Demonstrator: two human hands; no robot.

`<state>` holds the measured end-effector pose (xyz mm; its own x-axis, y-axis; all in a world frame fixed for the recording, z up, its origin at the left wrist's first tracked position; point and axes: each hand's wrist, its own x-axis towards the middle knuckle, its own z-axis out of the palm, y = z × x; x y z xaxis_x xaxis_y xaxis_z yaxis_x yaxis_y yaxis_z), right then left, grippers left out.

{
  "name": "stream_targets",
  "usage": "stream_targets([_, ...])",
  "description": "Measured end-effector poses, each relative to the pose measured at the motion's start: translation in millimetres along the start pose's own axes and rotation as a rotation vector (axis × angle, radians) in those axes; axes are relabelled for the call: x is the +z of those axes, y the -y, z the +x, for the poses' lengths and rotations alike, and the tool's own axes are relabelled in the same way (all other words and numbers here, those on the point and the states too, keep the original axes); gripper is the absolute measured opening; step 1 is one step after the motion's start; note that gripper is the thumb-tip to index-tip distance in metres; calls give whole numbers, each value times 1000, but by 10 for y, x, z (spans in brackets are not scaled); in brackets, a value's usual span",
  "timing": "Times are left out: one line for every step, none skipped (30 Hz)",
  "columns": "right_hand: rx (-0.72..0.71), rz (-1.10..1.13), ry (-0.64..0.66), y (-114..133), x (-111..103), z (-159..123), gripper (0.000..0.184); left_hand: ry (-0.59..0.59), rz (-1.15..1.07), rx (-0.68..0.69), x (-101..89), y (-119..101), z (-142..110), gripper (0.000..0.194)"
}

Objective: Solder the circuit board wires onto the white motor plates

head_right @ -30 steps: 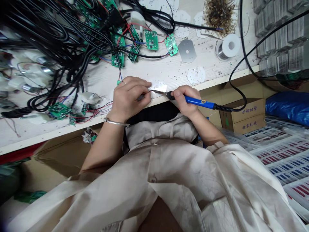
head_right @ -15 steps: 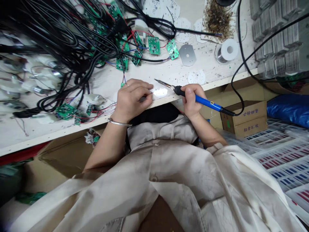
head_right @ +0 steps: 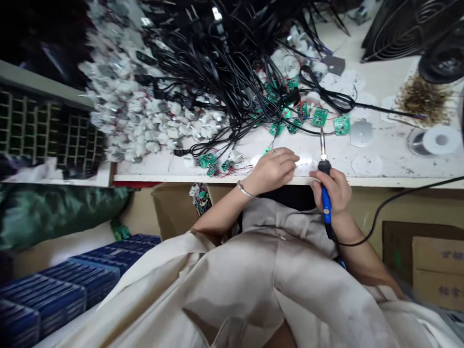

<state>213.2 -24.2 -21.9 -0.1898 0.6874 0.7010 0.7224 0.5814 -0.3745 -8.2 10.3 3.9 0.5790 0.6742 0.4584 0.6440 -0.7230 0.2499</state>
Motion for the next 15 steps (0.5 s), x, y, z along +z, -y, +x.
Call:
stream_targets([11, 5, 1, -6, 10, -3, 21, 16, 26, -5, -39, -3, -10, 14])
stream_targets([24, 8, 4, -5, 16, 1, 20, 23, 45, -13, -105, 7, -29, 15])
stream_targets([31, 13, 0, 2, 21, 10, 20, 17, 60, -27, -201, 39, -61, 15])
stream_targets([25, 25, -23, 11, 26, 25, 21, -3, 73, -58, -325, 100, -110, 16])
stream_targets([9, 42, -50, 21, 30, 41, 25, -38, 88, -114, -473, 195, -179, 16])
stream_targets([-16, 64, -78, 30, 34, 58, 30, -88, 114, -194, -641, 322, -267, 15])
stream_targets([-39, 84, -99, 35, 38, 73, 37, -134, 153, -320, -822, 475, -370, 15])
stream_targets([-49, 94, -118, 37, 42, 86, 43, -181, 208, -482, -1009, 643, -483, 16])
stream_targets([-49, 93, -131, 37, 46, 96, 47, -224, 268, -642, -1193, 815, -597, 16])
stream_targets([-44, 82, -141, 36, 49, 104, 48, -246, 326, -791, -1366, 979, -704, 16])
stream_targets([-45, 64, -151, 35, 52, 111, 47, -231, 376, -925, -1522, 1128, -798, 17])
stream_targets([-52, 42, -168, 37, 55, 119, 45, -182, 417, -1033, -1654, 1258, -874, 22])
stream_targets([-59, 17, -172, 40, 58, 128, 43, -117, 435, -1099, -1759, 1368, -930, 27])
stream_targets([-71, -2, -167, 46, 61, 139, 40, -50, 438, -1134, -1836, 1461, -968, 30])
stream_targets([-78, -15, -155, 54, 64, 150, 37, 11, 427, -1139, -1888, 1542, -991, 32])
